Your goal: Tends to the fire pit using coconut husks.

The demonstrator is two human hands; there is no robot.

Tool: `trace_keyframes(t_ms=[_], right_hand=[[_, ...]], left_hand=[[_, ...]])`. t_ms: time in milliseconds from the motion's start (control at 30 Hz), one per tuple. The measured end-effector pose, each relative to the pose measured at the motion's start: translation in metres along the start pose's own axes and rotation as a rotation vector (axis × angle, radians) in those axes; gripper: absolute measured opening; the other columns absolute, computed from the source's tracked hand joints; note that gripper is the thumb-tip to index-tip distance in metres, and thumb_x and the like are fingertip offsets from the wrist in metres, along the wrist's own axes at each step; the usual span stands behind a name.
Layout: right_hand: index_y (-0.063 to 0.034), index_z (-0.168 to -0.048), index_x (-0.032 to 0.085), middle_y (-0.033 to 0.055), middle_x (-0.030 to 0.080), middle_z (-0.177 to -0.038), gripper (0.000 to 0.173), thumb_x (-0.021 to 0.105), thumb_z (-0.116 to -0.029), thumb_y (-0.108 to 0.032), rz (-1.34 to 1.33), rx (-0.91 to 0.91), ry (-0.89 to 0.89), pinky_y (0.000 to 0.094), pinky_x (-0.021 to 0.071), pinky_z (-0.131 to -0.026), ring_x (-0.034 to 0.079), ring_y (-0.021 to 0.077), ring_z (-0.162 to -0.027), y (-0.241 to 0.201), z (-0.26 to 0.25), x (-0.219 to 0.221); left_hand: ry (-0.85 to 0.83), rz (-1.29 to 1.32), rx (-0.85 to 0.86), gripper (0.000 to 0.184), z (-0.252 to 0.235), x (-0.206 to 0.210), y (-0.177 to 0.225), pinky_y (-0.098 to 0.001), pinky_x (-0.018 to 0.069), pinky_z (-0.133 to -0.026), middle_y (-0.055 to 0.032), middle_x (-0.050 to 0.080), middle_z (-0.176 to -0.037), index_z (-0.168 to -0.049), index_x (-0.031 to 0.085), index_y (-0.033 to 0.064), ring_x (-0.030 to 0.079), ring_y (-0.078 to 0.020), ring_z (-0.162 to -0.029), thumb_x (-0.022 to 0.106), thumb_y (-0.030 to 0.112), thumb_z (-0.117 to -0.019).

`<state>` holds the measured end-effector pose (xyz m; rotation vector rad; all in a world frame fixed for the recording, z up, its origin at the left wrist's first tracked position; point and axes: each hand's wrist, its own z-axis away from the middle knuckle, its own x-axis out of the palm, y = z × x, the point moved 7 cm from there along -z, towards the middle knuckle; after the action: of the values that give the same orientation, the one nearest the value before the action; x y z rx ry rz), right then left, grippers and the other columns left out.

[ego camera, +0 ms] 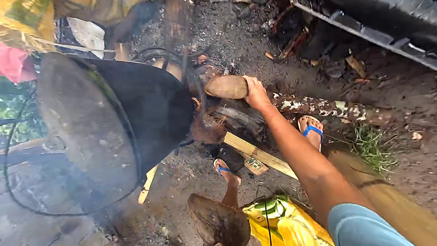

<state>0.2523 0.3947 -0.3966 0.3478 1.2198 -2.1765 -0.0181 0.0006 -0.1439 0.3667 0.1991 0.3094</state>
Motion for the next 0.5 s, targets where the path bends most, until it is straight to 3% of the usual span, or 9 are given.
trace_keyframes(t_ms=[67, 133, 200, 300, 433, 500], right_hand=[[-0.0082, -0.159, 0.036, 0.0309, 0.048, -0.147, 0.095, 0.083, -0.0761, 0.0, 0.064, 0.077, -0.155, 0.0688, 0.0491, -0.099, 0.055, 0.0543, -0.126, -0.018, 0.012, -0.001], [-0.0127, -0.165, 0.022, 0.0304, 0.048, -0.149, 0.102, 0.081, -0.0814, -0.003, 0.061, 0.101, -0.256, 0.0695, 0.0495, -0.097, 0.059, 0.0539, -0.122, -0.022, 0.028, 0.008], [-0.0284, -0.168, 0.009, 0.0264, 0.047, -0.154, 0.109, 0.078, -0.0869, -0.005, 0.01, 0.05, -0.338, 0.0706, 0.0447, -0.102, 0.056, 0.0519, -0.128, -0.014, 0.025, 0.02], [-0.0403, -0.166, 0.012, 0.0241, 0.051, -0.15, 0.106, 0.078, -0.0893, -0.009, 0.002, 0.0, -0.402, 0.0678, 0.0446, -0.105, 0.056, 0.0476, -0.131, -0.008, 0.014, 0.027], [-0.0364, -0.166, 0.015, 0.0314, 0.055, -0.139, 0.109, 0.084, -0.0847, -0.015, -0.041, 0.106, -0.342, 0.0704, 0.0483, -0.096, 0.059, 0.0526, -0.119, -0.002, 0.046, 0.02], [-0.0335, -0.167, 0.015, 0.0314, 0.053, -0.142, 0.109, 0.083, -0.0845, -0.014, -0.092, 0.229, -0.262, 0.0714, 0.0488, -0.096, 0.06, 0.0534, -0.119, 0.009, 0.079, 0.012]], left_hand=[[-0.03, 0.002, 0.008, 0.065, 0.0, 0.016, 0.005, -0.0314, 0.0578, -0.094, 0.0086, 0.074, -0.103, -0.121, 0.056, 0.0148, 0.07, -0.0043, -0.098, 0.089, 0.044, -0.0742], [-0.019, 0.04, -0.003, 0.06, 0.002, 0.028, 0.009, -0.0301, 0.0591, -0.091, 0.008, 0.076, -0.099, -0.117, 0.06, 0.0156, 0.072, -0.0047, -0.094, 0.091, 0.04, -0.0725], [-0.027, 0.07, -0.017, 0.059, -0.002, 0.035, 0.011, -0.0301, 0.0593, -0.09, 0.0067, 0.076, -0.098, -0.115, 0.061, 0.015, 0.073, -0.0056, -0.093, 0.092, 0.038, -0.0709], [-0.004, 0.09, -0.03, 0.064, -0.005, 0.043, 0.015, -0.0286, 0.0603, -0.086, 0.0076, 0.076, -0.094, -0.113, 0.058, 0.0142, 0.073, -0.0042, -0.088, 0.094, 0.04, -0.067], [0.066, 0.104, -0.029, 0.059, 0.001, 0.045, 0.027, -0.0274, 0.0612, -0.082, 0.0074, 0.075, -0.087, -0.109, 0.059, 0.011, 0.072, -0.0038, -0.082, 0.093, 0.036, -0.069], [0.153, 0.008, -0.022, 0.048, 0.009, 0.032, 0.037, -0.025, 0.0605, -0.081, 0.0054, 0.073, -0.087, -0.115, 0.052, 0.0039, 0.071, -0.0022, -0.081, 0.078, 0.023, -0.0791]])
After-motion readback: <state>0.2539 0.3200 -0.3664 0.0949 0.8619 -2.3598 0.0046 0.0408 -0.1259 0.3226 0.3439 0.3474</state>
